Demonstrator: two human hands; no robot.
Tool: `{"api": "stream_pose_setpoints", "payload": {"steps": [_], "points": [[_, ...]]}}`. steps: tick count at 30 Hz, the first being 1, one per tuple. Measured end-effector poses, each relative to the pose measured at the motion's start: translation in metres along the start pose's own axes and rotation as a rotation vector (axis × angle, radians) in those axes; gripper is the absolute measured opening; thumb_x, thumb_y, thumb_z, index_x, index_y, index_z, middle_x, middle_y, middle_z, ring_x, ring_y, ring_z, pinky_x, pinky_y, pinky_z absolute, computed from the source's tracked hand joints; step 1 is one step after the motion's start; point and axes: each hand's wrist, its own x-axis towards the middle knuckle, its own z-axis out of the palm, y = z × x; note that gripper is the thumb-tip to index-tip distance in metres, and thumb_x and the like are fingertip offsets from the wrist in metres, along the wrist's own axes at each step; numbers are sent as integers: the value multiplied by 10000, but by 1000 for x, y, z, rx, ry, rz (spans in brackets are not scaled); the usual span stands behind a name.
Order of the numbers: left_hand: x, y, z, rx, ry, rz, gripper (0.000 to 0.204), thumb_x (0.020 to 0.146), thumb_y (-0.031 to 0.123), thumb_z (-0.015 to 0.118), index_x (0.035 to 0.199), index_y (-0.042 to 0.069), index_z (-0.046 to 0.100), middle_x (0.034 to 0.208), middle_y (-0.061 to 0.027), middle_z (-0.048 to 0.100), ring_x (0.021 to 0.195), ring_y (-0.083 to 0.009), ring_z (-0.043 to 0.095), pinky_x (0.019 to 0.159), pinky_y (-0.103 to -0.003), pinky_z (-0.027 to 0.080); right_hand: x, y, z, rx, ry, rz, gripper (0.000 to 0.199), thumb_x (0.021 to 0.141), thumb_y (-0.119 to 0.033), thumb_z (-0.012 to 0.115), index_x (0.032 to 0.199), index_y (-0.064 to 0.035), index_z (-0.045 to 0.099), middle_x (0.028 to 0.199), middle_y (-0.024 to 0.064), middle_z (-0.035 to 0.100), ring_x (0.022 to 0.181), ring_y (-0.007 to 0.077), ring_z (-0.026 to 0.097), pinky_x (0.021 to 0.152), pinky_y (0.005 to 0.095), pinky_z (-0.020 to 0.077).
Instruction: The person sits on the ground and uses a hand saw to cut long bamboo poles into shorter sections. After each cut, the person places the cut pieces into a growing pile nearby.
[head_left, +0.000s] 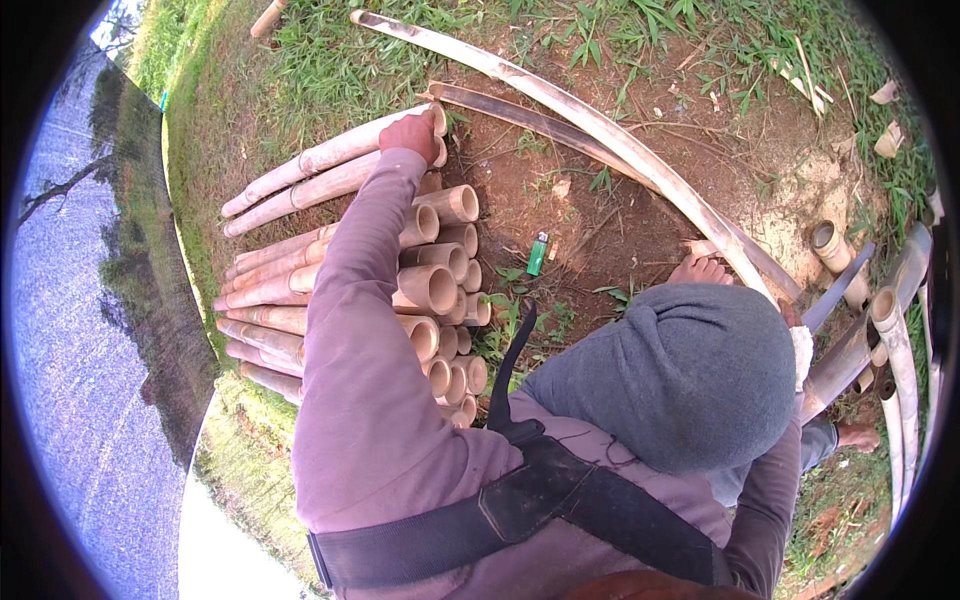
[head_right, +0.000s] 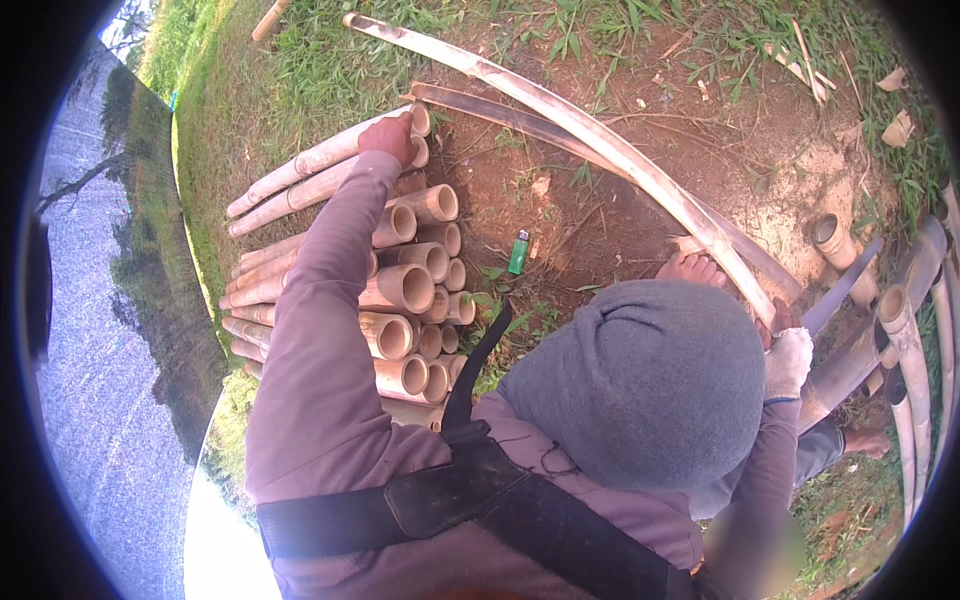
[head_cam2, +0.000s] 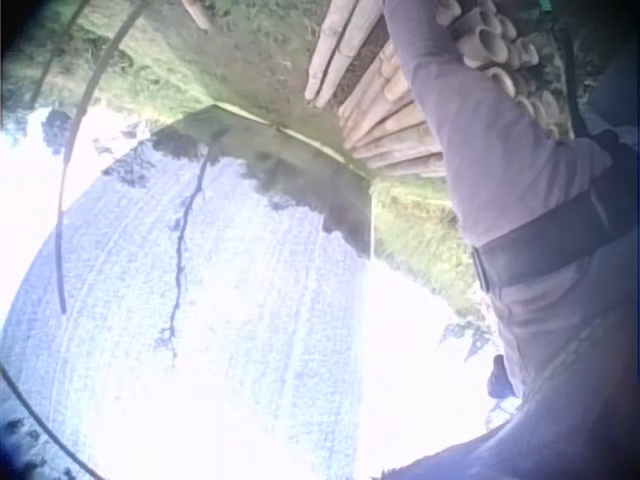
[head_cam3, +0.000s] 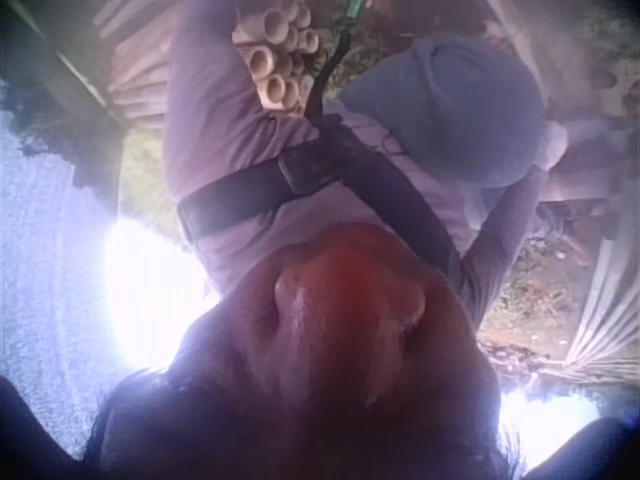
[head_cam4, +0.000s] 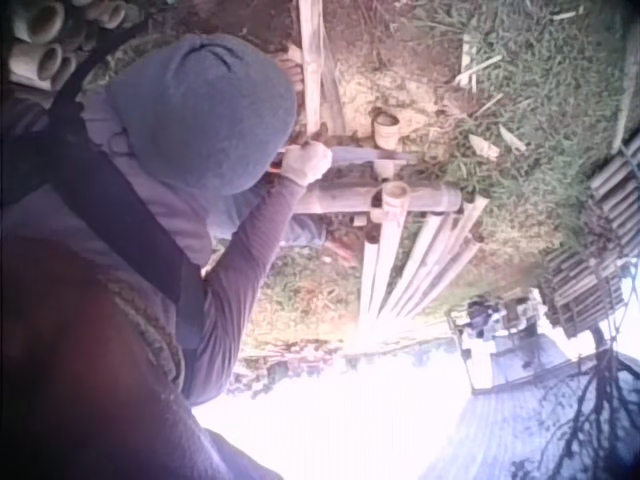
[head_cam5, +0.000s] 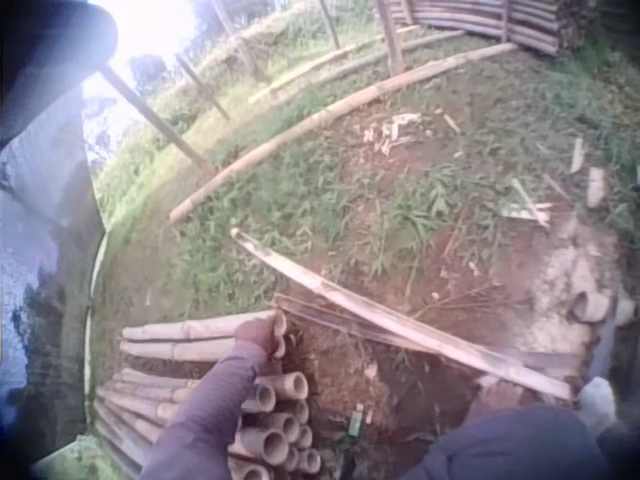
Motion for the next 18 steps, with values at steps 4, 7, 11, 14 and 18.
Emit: {"api": "stream_pose_setpoints", "payload": {"steps": [4, 7, 11, 14, 18], "points": [[-5, 5, -5, -191, -57, 13, 490, 913, 539, 750, 1262, 196, 740, 1166, -176, 799, 1120, -380, 760, 1007, -478, 587, 3, 11, 13, -76, -19, -7, 513, 980, -282, 758, 1451, -118, 635, 1126, 238, 731, 1009, 469, 714, 841, 562, 563], [-14, 11, 9, -306, -10, -64, 493, 925, 561, 717, 1233, 176, 742, 1153, -200, 798, 1129, -406, 749, 1019, -484, 572, -4, 1, 11, -50, -59, 74, 512, 970, -304, 753, 1439, -128, 647, 1135, 230, 730, 1022, 469, 710, 841, 563, 561], [-42, 23, 21, -438, 40, -19, 527, 953, 585, 683, 1235, 143, 737, 1157, -206, 796, 1136, -414, 743, 1029, -494, 564, -5, -4, 16, -2, -62, 237, 490, 946, -305, 744, 1400, -139, 672, 1129, 215, 736, 1029, 466, 712, 830, 552, 561], [-61, 30, 46, -484, 82, -30, 579, 970, 630, 667, 1249, 126, 725, 1147, -213, 796, 1129, -421, 740, 1017, -510, 561, 6, -4, 19, -21, -73, 228, 464, 935, -281, 733, 1376, -142, 692, 1101, 212, 747, 1023, 456, 726, 820, 539, 566], [-80, 31, 46, -481, 98, -79, 592, 960, 602, 701, 1323, 135, 688, 1219, -187, 755, 1197, -411, 700, 1031, -530, 544, 18, -27, 6, -96, -80, 29, 444, 932, -257, 723, 1361, -142, 705, 1062, 219, 755, 1001, 441, 743, 810, 530, 573]]}}
